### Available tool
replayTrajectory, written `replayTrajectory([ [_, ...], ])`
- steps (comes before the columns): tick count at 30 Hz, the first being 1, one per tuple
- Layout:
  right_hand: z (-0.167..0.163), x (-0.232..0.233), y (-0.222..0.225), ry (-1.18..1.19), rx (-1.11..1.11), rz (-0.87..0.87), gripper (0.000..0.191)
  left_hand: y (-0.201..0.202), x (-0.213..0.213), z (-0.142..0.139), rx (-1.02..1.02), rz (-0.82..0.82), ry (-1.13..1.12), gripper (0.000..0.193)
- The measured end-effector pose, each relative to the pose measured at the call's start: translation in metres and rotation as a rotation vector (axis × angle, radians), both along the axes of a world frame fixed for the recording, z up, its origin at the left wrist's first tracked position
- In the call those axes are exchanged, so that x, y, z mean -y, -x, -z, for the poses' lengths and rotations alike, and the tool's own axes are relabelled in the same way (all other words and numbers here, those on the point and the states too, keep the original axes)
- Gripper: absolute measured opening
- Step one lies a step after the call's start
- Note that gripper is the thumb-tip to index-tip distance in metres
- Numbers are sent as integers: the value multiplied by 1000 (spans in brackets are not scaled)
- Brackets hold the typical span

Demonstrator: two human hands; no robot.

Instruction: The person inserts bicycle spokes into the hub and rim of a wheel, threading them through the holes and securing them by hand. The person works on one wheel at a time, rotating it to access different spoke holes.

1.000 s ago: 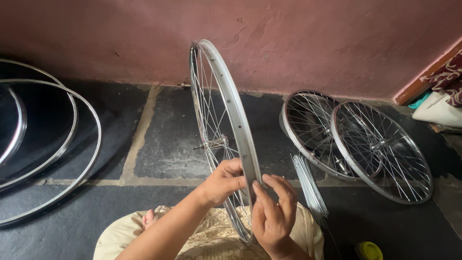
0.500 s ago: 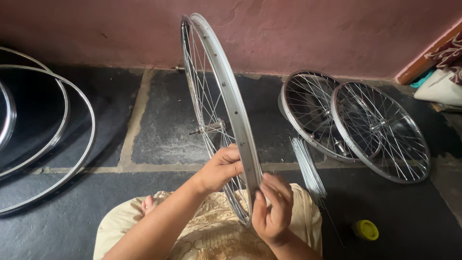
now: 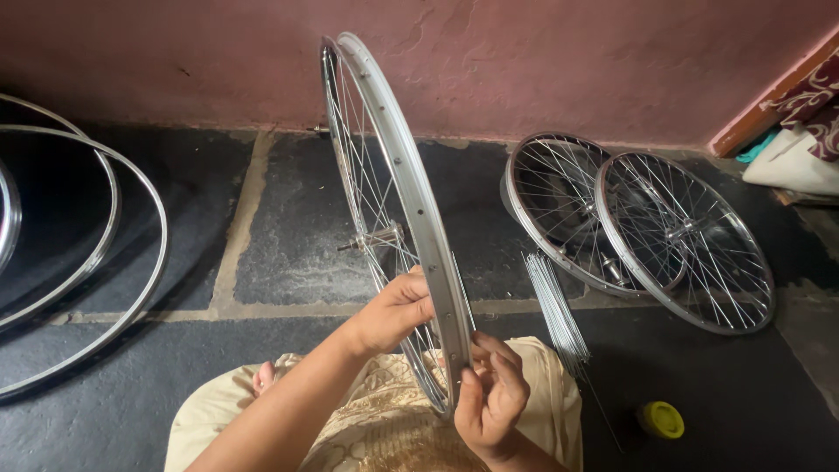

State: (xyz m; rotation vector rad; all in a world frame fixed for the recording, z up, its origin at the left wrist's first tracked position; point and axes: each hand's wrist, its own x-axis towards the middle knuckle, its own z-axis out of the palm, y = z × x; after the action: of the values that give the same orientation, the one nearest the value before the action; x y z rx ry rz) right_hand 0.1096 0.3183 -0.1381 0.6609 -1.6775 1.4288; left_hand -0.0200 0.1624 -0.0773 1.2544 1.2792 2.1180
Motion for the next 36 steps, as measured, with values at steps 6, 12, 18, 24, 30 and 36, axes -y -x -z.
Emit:
replayTrajectory([
  [6,-2,0,-2,4,32,-7,57,1,4,1,261,86,1,24],
  [12,-2,-1,-1,19,45,-41,57,5,1,4,19,49,-5,20],
  [18,2,-1,-2,27,51,-47,56,3,4,1,229,121,31,22],
  [24,9,-1,-3,48,75,-102,52,4,3,-1,-80,4,45,23],
  [30,2,12,6,184,239,-284,52,-13,9,-11,-196,-425,169,35],
  [36,-23,59,38,6,615,-661,56,-53,41,-50,-369,-1061,325,51],
])
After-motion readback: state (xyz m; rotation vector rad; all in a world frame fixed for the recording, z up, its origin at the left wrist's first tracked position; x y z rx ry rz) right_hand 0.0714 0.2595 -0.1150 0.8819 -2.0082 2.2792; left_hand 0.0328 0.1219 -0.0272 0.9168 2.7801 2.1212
